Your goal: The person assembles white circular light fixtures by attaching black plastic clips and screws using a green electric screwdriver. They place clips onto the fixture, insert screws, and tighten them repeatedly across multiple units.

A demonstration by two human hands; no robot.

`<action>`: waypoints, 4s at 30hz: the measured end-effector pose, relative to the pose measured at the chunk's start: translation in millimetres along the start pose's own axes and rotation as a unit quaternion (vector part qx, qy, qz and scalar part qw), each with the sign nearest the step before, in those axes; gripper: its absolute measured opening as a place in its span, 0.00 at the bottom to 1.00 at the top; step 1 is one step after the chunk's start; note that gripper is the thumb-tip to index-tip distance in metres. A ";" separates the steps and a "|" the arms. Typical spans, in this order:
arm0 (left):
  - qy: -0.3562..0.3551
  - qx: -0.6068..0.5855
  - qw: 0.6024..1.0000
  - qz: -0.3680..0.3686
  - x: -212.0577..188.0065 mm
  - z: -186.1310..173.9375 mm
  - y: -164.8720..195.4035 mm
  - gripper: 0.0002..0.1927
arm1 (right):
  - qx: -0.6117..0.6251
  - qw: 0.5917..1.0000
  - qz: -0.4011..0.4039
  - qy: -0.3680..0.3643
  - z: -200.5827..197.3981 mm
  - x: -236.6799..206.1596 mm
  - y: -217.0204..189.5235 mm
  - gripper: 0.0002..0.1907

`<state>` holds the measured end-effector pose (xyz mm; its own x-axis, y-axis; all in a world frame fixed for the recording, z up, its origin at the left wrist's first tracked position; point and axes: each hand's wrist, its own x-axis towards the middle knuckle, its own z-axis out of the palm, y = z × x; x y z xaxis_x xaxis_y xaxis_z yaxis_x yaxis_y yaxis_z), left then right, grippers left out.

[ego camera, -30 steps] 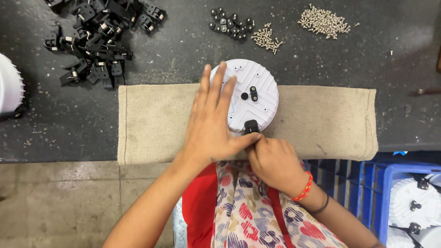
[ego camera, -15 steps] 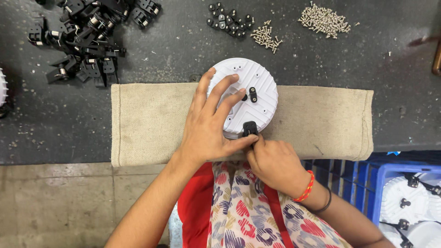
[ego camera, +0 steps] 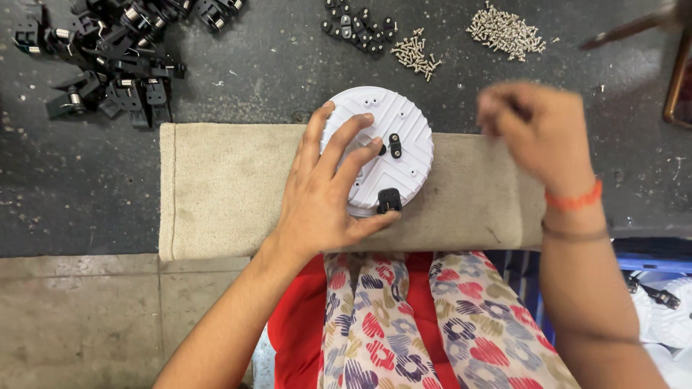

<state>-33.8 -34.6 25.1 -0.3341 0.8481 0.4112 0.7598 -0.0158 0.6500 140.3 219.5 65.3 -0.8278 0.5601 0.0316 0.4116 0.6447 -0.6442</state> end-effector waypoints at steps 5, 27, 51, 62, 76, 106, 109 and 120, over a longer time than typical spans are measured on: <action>-0.001 0.003 1.000 -0.001 1.6 -0.8 -0.3 0.43 | 0.142 0.989 0.024 0.007 24.0 62.2 21.2 0.07; 0.001 0.008 1.000 -0.005 -1.8 3.3 -3.0 0.44 | -0.090 0.980 -0.124 0.124 49.5 60.2 20.3 0.07; -0.001 0.010 1.000 -0.002 -0.8 3.3 -4.1 0.44 | -0.023 0.998 -0.049 0.014 41.1 72.9 18.8 0.07; 0.007 0.010 1.000 0.002 -1.5 4.8 -7.0 0.42 | -0.125 0.980 -0.128 0.091 55.3 56.5 24.0 0.06; 0.010 0.008 1.000 0.003 -3.1 7.1 -8.5 0.42 | -0.081 0.952 -0.281 -0.094 36.4 -35.6 -70.5 0.12; 0.024 0.009 1.000 0.012 -0.6 4.9 -8.2 0.44 | 0.026 0.996 -0.077 0.043 34.9 53.6 14.3 0.07; 0.024 0.012 1.000 0.009 -0.9 4.3 -8.3 0.44 | 0.028 0.998 -0.039 0.030 45.4 64.7 9.3 0.07; 0.014 0.012 1.000 -0.003 -1.3 2.3 -5.4 0.43 | -0.043 0.990 -0.124 0.043 44.5 74.7 0.6 0.07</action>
<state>-36.2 -34.5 19.6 -0.3542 0.8328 0.4254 0.7710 0.0026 0.6368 61.7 238.6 33.3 -0.8738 0.4181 0.2481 0.2332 0.8083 -0.5407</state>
